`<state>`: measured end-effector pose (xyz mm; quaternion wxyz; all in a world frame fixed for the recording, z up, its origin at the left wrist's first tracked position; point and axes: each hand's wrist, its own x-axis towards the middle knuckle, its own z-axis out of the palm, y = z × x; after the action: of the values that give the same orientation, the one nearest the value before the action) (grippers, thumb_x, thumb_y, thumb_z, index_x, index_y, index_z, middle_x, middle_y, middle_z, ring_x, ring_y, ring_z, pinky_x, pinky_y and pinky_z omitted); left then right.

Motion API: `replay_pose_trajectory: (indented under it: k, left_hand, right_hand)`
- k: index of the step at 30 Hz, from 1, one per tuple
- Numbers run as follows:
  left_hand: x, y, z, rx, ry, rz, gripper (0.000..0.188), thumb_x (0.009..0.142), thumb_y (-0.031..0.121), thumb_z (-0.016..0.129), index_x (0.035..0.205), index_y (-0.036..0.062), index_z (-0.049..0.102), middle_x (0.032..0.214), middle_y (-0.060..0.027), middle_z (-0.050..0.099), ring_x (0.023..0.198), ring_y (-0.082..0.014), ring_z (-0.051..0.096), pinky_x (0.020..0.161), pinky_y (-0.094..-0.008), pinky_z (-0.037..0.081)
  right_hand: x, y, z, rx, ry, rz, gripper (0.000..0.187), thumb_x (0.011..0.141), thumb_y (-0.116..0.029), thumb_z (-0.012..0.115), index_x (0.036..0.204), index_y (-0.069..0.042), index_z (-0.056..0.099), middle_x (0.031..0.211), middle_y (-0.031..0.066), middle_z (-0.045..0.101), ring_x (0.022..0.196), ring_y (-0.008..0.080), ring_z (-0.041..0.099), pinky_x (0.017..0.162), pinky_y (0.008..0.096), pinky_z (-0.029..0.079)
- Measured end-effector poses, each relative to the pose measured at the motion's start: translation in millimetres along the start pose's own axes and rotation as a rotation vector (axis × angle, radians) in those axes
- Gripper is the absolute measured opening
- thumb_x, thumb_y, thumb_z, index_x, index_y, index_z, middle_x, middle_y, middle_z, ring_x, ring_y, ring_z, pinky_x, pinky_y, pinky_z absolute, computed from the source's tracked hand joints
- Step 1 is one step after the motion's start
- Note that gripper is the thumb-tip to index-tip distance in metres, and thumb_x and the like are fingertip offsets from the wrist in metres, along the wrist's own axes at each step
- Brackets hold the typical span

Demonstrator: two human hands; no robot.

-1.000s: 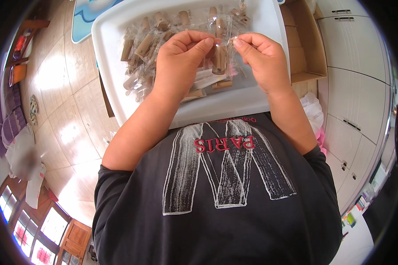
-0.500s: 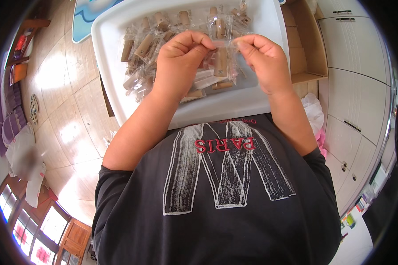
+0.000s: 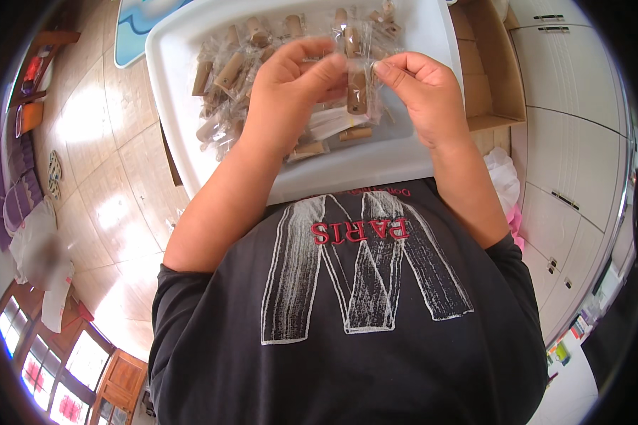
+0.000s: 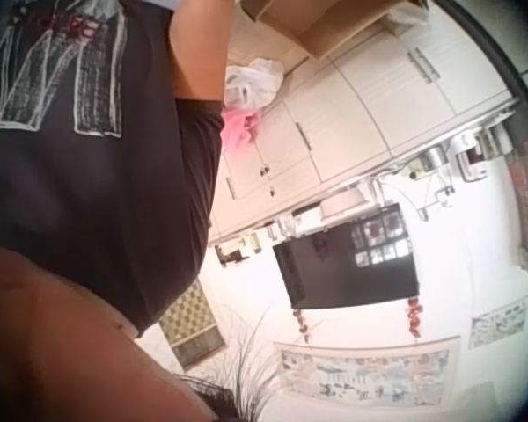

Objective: The person sorts and inspects cylindrical components and plastic packets in a tray by hand.

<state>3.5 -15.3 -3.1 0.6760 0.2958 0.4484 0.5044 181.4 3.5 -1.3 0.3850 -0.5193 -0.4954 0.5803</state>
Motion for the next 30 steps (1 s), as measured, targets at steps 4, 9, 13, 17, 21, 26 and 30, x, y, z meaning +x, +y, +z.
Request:
replay_pose_trajectory:
  k: [4, 9, 13, 17, 21, 26, 30]
  left_hand:
    - [7, -5, -2, 0.119, 0.093, 0.057, 0.016, 0.085, 0.006, 0.056, 0.098, -0.0024, 0.057, 0.085, -0.01, 0.064, 0.082, -0.0147, 0.062, 0.071, -0.0248, 0.051]
    - [8, -18, -11, 0.474, 0.057, 0.147, 0.013, 0.084, 0.008, 0.059, 0.096, 0.0027, 0.06, 0.087, -0.006, 0.064, 0.072, -0.012, 0.058, 0.065, -0.0243, 0.049]
    - [2, -34, 0, 1.177, -0.179, 0.551, 0.014, 0.076, 0.009, 0.063, 0.09, 0.0096, 0.064, 0.082, -0.0079, 0.058, 0.067, -0.0196, 0.058, 0.06, -0.0278, 0.048]
    - [-5, -48, 7, 1.558, -0.488, 0.557, 0.012, 0.074, 0.02, 0.063, 0.083, 0.0113, 0.063, 0.081, -0.006, 0.055, 0.073, -0.0233, 0.06, 0.059, -0.035, 0.048]
    - [-5, -55, 15, 1.921, -0.558, 0.406, 0.011, 0.074, 0.021, 0.063, 0.081, 0.0127, 0.062, 0.082, -0.0052, 0.056, 0.074, -0.0228, 0.061, 0.059, -0.0348, 0.048]
    - [-6, -36, 14, 1.7, -0.537, 0.317, 0.015, 0.071, 0.019, 0.065, 0.081, 0.0076, 0.061, 0.079, -0.007, 0.057, 0.073, -0.0243, 0.06, 0.06, -0.0338, 0.048]
    - [-8, -9, 7, 1.209, -0.445, 0.292, 0.023, 0.07, 0.011, 0.066, 0.089, 0.0013, 0.059, 0.082, -0.0071, 0.061, 0.075, -0.0205, 0.061, 0.067, -0.0298, 0.049]
  right_hand:
    - [3, -1, -10, -0.147, 0.098, -0.186, 0.016, 0.082, -0.016, 0.064, 0.081, 0.0, 0.064, 0.063, -0.007, 0.052, 0.056, 0.0007, 0.039, 0.049, 0.0173, 0.032]
    - [8, -17, -35, -0.465, 0.354, -0.174, 0.02, 0.082, -0.016, 0.065, 0.097, -0.002, 0.065, 0.073, -0.0042, 0.058, 0.066, 0.0014, 0.046, 0.059, 0.0148, 0.036]
    - [3, -15, -34, -0.367, 0.425, -0.28, 0.023, 0.082, -0.017, 0.066, 0.101, -0.004, 0.065, 0.074, -0.0035, 0.058, 0.067, 0.0017, 0.047, 0.06, 0.0144, 0.036]
    - [-1, -6, -40, -0.263, 0.376, -0.352, 0.019, 0.083, -0.014, 0.064, 0.098, -0.001, 0.064, 0.078, -0.0034, 0.059, 0.069, 0.0018, 0.048, 0.063, 0.0143, 0.037]
    - [-5, -3, -39, -0.214, 0.317, -0.413, 0.016, 0.084, -0.01, 0.062, 0.096, 0.001, 0.064, 0.081, -0.003, 0.06, 0.07, 0.0021, 0.049, 0.064, 0.0148, 0.039]
    - [-10, -3, -36, -0.219, 0.277, -0.442, 0.016, 0.083, -0.012, 0.063, 0.092, 0.001, 0.064, 0.072, -0.0037, 0.058, 0.063, 0.0016, 0.046, 0.057, 0.016, 0.038]
    - [-16, -6, -39, -0.272, 0.226, -0.39, 0.021, 0.083, -0.019, 0.064, 0.09, 0.0, 0.064, 0.064, -0.0029, 0.057, 0.057, 0.0023, 0.046, 0.051, 0.0181, 0.037]
